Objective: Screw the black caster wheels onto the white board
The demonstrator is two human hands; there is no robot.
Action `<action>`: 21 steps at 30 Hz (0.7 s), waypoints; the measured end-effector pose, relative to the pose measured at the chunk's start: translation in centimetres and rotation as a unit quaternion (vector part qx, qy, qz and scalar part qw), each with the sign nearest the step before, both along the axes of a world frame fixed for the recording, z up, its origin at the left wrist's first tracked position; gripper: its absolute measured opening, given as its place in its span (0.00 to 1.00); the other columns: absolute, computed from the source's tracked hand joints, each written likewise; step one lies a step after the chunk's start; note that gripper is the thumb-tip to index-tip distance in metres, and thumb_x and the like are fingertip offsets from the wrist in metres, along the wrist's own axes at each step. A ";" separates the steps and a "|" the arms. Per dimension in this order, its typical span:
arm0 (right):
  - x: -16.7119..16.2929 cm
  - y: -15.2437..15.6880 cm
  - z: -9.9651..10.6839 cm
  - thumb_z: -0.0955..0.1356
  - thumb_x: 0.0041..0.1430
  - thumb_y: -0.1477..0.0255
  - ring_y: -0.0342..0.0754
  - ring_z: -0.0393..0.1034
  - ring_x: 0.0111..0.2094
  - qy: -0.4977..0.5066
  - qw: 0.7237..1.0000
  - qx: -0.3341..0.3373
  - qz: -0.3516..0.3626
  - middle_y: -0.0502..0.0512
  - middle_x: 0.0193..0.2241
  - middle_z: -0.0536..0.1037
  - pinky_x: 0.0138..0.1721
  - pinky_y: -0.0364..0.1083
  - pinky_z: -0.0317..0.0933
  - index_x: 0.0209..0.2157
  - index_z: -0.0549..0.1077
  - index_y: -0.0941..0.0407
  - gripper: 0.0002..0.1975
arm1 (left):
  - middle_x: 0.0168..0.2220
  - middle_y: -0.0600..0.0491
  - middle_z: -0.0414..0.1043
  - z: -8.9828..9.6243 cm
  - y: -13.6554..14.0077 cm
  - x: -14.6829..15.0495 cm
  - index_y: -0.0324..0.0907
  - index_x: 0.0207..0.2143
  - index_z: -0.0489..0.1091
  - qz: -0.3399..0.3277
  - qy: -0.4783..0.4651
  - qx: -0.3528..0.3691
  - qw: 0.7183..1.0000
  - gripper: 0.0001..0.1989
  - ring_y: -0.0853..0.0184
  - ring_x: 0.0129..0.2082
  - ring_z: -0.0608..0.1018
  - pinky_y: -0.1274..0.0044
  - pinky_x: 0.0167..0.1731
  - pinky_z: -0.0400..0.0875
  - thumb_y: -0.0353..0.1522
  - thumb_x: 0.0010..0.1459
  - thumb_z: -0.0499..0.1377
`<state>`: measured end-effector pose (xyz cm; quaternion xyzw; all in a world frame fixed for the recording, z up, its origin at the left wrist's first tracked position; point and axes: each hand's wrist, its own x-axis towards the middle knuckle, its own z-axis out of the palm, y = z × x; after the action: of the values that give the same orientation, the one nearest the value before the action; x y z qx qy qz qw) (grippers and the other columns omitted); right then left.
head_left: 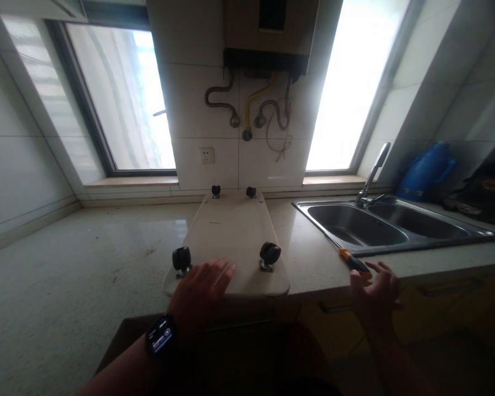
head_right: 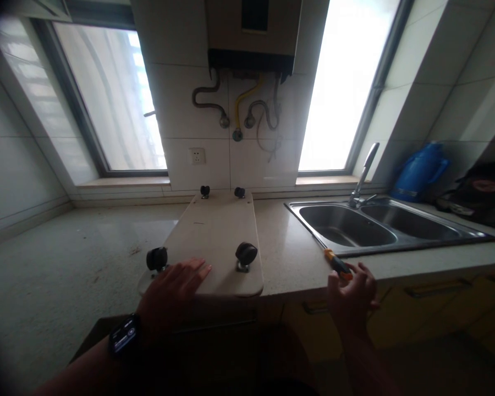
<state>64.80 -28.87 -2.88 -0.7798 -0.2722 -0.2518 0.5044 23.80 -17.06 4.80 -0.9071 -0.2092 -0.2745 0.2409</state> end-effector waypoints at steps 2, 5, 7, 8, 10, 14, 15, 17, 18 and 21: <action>-2.3 -0.4 0.1 0.66 0.54 0.60 0.69 0.59 0.63 -0.002 0.999 0.004 0.040 0.65 0.62 0.66 0.60 0.74 0.44 0.49 0.70 0.52 0.22 | 0.52 0.41 0.76 0.0 1.0 -0.8 0.35 0.58 0.68 -0.013 0.011 0.006 1.000 0.21 0.54 0.49 0.78 0.62 0.47 0.76 0.23 0.62 0.56; -5.1 -0.5 0.2 0.66 0.55 0.59 0.70 0.59 0.63 0.014 0.996 -0.011 0.092 0.63 0.61 0.68 0.60 0.74 0.46 0.47 0.71 0.52 0.19 | 0.53 0.43 0.76 0.1 3.1 -2.8 0.36 0.59 0.67 -0.040 0.021 -0.004 0.999 0.23 0.55 0.51 0.77 0.62 0.51 0.75 0.22 0.61 0.55; -6.2 -0.1 0.4 0.65 0.56 0.60 0.69 0.60 0.62 0.017 0.993 -0.019 0.115 0.62 0.60 0.70 0.59 0.74 0.47 0.47 0.72 0.51 0.18 | 0.55 0.44 0.75 0.2 4.3 -4.6 0.37 0.60 0.66 -0.054 0.023 -0.022 0.998 0.25 0.56 0.53 0.76 0.63 0.53 0.73 0.20 0.60 0.55; -6.5 0.1 0.5 0.65 0.56 0.61 0.68 0.61 0.62 0.015 0.992 -0.021 0.127 0.62 0.59 0.71 0.59 0.74 0.48 0.47 0.72 0.51 0.18 | 0.55 0.45 0.75 0.2 4.9 -5.6 0.39 0.60 0.65 -0.056 0.021 -0.030 0.998 0.26 0.57 0.54 0.76 0.63 0.54 0.73 0.20 0.60 0.54; -6.6 0.8 0.5 0.65 0.56 0.63 0.66 0.64 0.60 0.006 0.988 -0.017 0.155 0.62 0.57 0.73 0.60 0.71 0.51 0.47 0.72 0.52 0.17 | 0.56 0.46 0.74 0.2 5.8 -7.9 0.41 0.61 0.65 -0.059 0.020 -0.053 0.997 0.27 0.58 0.57 0.75 0.65 0.56 0.72 0.20 0.60 0.54; -5.9 3.0 0.1 0.65 0.56 0.63 0.62 0.66 0.59 0.039 0.972 -0.016 0.232 0.64 0.55 0.73 0.57 0.63 0.61 0.46 0.72 0.54 0.17 | 0.60 0.48 0.72 -0.7 7.5 -12.3 0.45 0.63 0.64 -0.052 0.012 -0.081 0.995 0.27 0.58 0.61 0.71 0.64 0.60 0.68 0.23 0.62 0.54; -5.6 3.7 0.0 0.65 0.56 0.63 0.62 0.67 0.58 0.057 0.967 -0.023 0.246 0.65 0.55 0.73 0.55 0.62 0.63 0.46 0.71 0.55 0.17 | 0.60 0.48 0.72 -1.0 8.1 -13.3 0.45 0.63 0.64 -0.044 -0.004 -0.082 0.996 0.26 0.58 0.61 0.71 0.64 0.59 0.68 0.23 0.63 0.53; -5.0 5.1 0.1 0.64 0.57 0.63 0.61 0.71 0.54 0.090 0.960 -0.044 0.263 0.65 0.52 0.75 0.50 0.60 0.68 0.47 0.71 0.55 0.17 | 0.60 0.48 0.72 -2.0 9.3 -15.1 0.47 0.62 0.66 -0.015 -0.049 -0.089 0.995 0.24 0.57 0.62 0.71 0.62 0.59 0.68 0.25 0.64 0.53; -4.6 5.9 0.3 0.64 0.57 0.64 0.61 0.73 0.52 0.103 0.956 -0.054 0.270 0.65 0.50 0.75 0.47 0.59 0.69 0.47 0.70 0.55 0.17 | 0.60 0.48 0.72 -2.5 9.9 -15.9 0.47 0.61 0.68 0.001 -0.070 -0.097 0.993 0.22 0.56 0.61 0.72 0.61 0.59 0.68 0.27 0.65 0.54; -3.1 8.5 1.2 0.65 0.56 0.63 0.62 0.76 0.48 0.134 0.943 -0.085 0.293 0.69 0.48 0.76 0.43 0.59 0.71 0.48 0.68 0.56 0.19 | 0.62 0.47 0.70 -3.7 11.6 -17.7 0.47 0.59 0.70 0.067 -0.149 -0.128 0.978 0.19 0.53 0.63 0.70 0.57 0.61 0.66 0.33 0.67 0.53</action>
<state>61.73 -20.35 -1.65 -0.7319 -0.4392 0.0382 0.5196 6.11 -5.48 1.12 -0.8634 -0.3366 -0.3604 0.1068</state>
